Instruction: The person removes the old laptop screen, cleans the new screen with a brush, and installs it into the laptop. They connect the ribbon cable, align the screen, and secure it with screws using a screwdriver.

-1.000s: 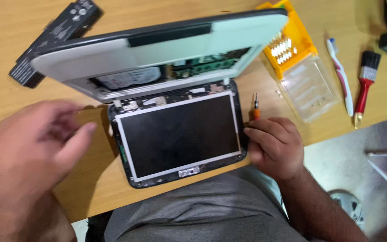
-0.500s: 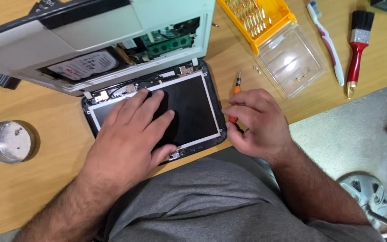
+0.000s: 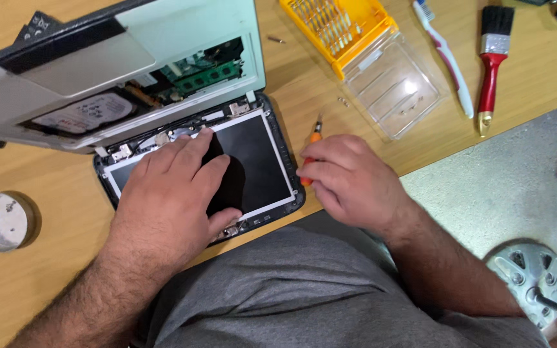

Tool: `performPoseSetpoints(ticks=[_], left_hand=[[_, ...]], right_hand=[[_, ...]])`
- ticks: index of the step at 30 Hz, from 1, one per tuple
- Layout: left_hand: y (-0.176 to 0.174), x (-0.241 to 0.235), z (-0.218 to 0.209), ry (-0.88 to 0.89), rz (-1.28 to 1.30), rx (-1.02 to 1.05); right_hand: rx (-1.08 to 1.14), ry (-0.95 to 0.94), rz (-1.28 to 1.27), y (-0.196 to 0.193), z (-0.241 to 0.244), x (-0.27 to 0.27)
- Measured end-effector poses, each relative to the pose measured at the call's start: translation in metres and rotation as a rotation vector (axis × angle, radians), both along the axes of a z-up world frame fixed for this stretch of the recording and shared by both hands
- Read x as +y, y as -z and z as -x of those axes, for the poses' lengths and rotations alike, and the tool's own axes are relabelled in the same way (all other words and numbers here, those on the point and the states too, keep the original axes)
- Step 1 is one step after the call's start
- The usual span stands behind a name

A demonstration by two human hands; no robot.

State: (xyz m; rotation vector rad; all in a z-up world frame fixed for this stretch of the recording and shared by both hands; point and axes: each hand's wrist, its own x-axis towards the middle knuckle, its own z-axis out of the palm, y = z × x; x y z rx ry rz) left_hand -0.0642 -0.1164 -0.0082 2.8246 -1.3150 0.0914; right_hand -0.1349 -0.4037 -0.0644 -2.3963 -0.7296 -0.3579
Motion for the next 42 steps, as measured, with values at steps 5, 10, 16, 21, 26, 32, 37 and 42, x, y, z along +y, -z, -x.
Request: performPoseSetpoints(ticks=[5,10,16,21,26,32,37,42], left_hand=[[-0.001,-0.002,-0.006,0.059,0.046,-0.001],[-0.004,0.003,-0.015,0.097,0.021,0.004],[-0.002,0.015,-0.024,0.168,0.124,0.037],[0.005,0.022,-0.026,0.218,0.179,0.031],[0.012,0.03,-0.024,0.214,0.239,0.02],[0.013,0.032,-0.026,0.201,0.24,0.028],[0.012,0.03,-0.027,0.185,0.207,0.011],[0.012,0.023,-0.024,0.168,0.167,-0.025]], right_hand=[[-0.174,0.056,-0.127,0.019,0.013,-0.006],[-0.406,0.317,-0.82,0.023,0.012,-0.004],[-0.376,0.436,-0.769,0.013,0.012,-0.015],[-0.273,0.429,-0.672,0.014,0.011,-0.009],[-0.299,0.422,-0.584,0.016,0.01,-0.006],[-0.482,0.347,-0.475,0.037,0.021,-0.027],[-0.442,0.006,-0.111,0.033,0.023,-0.019],[-0.397,-0.029,-0.173,0.024,0.018,-0.016]])
